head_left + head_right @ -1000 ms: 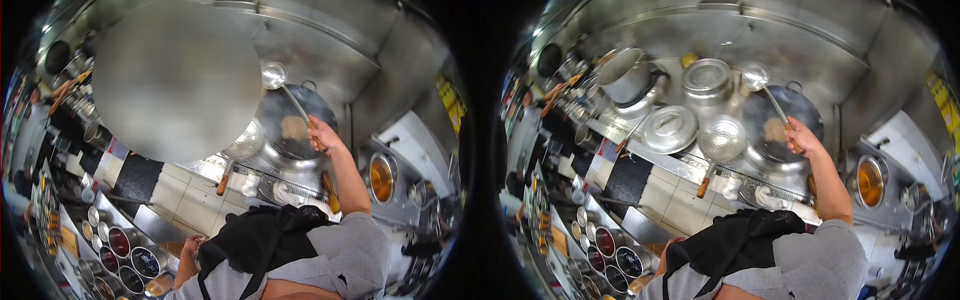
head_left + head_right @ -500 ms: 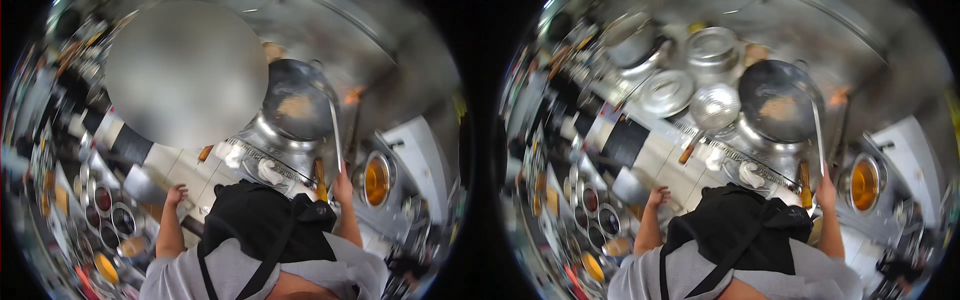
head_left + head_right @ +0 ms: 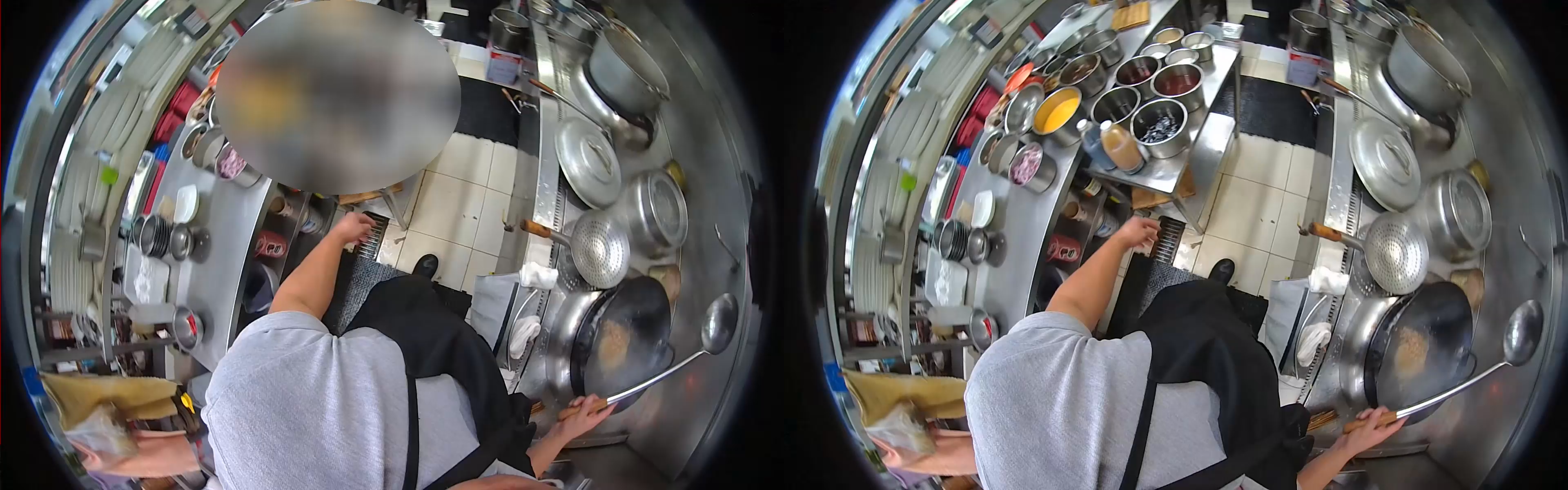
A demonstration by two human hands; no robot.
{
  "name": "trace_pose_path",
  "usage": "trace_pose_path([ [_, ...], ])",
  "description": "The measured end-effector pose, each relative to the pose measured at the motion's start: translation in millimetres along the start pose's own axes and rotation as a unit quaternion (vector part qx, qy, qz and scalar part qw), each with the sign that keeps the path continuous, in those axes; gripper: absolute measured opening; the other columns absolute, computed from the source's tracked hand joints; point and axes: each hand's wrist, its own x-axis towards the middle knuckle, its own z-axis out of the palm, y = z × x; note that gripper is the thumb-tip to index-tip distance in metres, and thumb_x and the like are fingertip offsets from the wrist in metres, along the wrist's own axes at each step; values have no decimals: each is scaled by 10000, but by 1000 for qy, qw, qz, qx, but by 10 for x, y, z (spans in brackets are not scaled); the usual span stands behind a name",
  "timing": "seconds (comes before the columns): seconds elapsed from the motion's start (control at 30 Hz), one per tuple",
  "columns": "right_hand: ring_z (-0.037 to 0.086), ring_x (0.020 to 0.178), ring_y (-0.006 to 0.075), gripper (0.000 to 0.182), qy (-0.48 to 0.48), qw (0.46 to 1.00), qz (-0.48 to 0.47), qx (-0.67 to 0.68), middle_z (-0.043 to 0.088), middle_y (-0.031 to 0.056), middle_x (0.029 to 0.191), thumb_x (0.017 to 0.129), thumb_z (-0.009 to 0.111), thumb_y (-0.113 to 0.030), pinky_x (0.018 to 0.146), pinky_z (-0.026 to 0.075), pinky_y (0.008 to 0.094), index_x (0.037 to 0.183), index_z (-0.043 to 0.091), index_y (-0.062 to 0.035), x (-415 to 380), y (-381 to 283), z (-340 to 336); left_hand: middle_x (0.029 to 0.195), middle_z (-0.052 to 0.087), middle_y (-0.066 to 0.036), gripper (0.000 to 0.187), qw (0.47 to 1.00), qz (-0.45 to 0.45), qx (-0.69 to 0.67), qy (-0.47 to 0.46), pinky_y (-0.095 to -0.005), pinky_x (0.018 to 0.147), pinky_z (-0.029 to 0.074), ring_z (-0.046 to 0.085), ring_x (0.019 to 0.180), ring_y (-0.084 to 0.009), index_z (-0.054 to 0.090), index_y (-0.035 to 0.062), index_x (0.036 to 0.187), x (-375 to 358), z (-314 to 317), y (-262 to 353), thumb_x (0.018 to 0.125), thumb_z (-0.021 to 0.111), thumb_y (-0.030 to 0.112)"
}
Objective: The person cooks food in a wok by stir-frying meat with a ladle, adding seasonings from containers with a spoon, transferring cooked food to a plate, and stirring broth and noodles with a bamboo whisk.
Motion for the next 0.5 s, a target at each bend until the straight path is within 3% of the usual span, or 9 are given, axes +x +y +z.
trace_pose_path([
  [0.03, 455, 608, 100, 622, -12, 1000, -5, 0, 514, 43, 885, 953, 517, -8, 524, 397, 229, 1493, 258, -177, 66, -117, 202, 819, 694, -69, 240, 997, 6, -63, 45, -278, 496, 486, 621, 623, -125, 681, 50, 1081, -47, -141, -86, 866, 611, 132],
  [0.1, 465, 582, 105, 556, -129, 976, 78, 156, 490, 33, 820, 969, 503, -49, 510, 402, 224, 1470, 276, -130, 168, -311, 583, 805, 684, -62, 217, 987, 19, -130, 92, -267, 499, 480, 612, 618, -121, 680, 39, 1059, -110, -410, -216, 880, 614, 142],
  [0.17, 430, 509, 81, 471, -138, 976, 86, 142, 454, 11, 744, 986, 473, -87, 454, 381, 215, 1432, 325, -112, 335, -276, 833, 791, 674, -56, 201, 971, 31, -193, 134, -256, 502, 475, 604, 614, -117, 679, 29, 1037, -111, -559, -213, 893, 618, 153],
  [0.23, 369, 443, 52, 403, -179, 944, 144, 237, 426, -9, 691, 989, 456, -96, 400, 342, 213, 1383, 375, -116, 508, -167, 1054, 757, 648, -42, 179, 955, 33, -231, 183, -239, 506, 462, 575, 585, -111, 678, 24, 1006, -141, -675, -156, 904, 632, 164],
  [0.3, 347, 421, 38, 334, -209, 923, 161, 280, 423, -17, 676, 994, 441, -110, 376, 320, 210, 1327, 431, -107, 558, -53, 1394, 749, 639, -28, 169, 950, 46, -246, 185, -239, 516, 463, 561, 584, -100, 681, 32, 990, -121, -754, -17, 899, 645, 170],
  [0.37, 359, 424, 39, 302, -258, 869, 240, 347, 417, -16, 667, 996, 437, -115, 379, 334, 207, 1296, 460, -95, 557, 35, 1791, 753, 641, -22, 158, 945, 91, -270, 162, -236, 535, 468, 565, 601, -92, 686, 35, 974, -9, -824, 156, 899, 646, 168],
  [0.5, 369, 427, 43, 241, -281, 829, 302, 377, 420, -11, 676, 1009, 403, -124, 390, 353, 220, 1203, 527, -54, 634, 74, 2652, 769, 646, -23, 187, 950, 153, -257, 85, -229, 551, 466, 557, 608, -77, 689, 10, 1019, 273, -861, 760, 907, 650, 155],
])
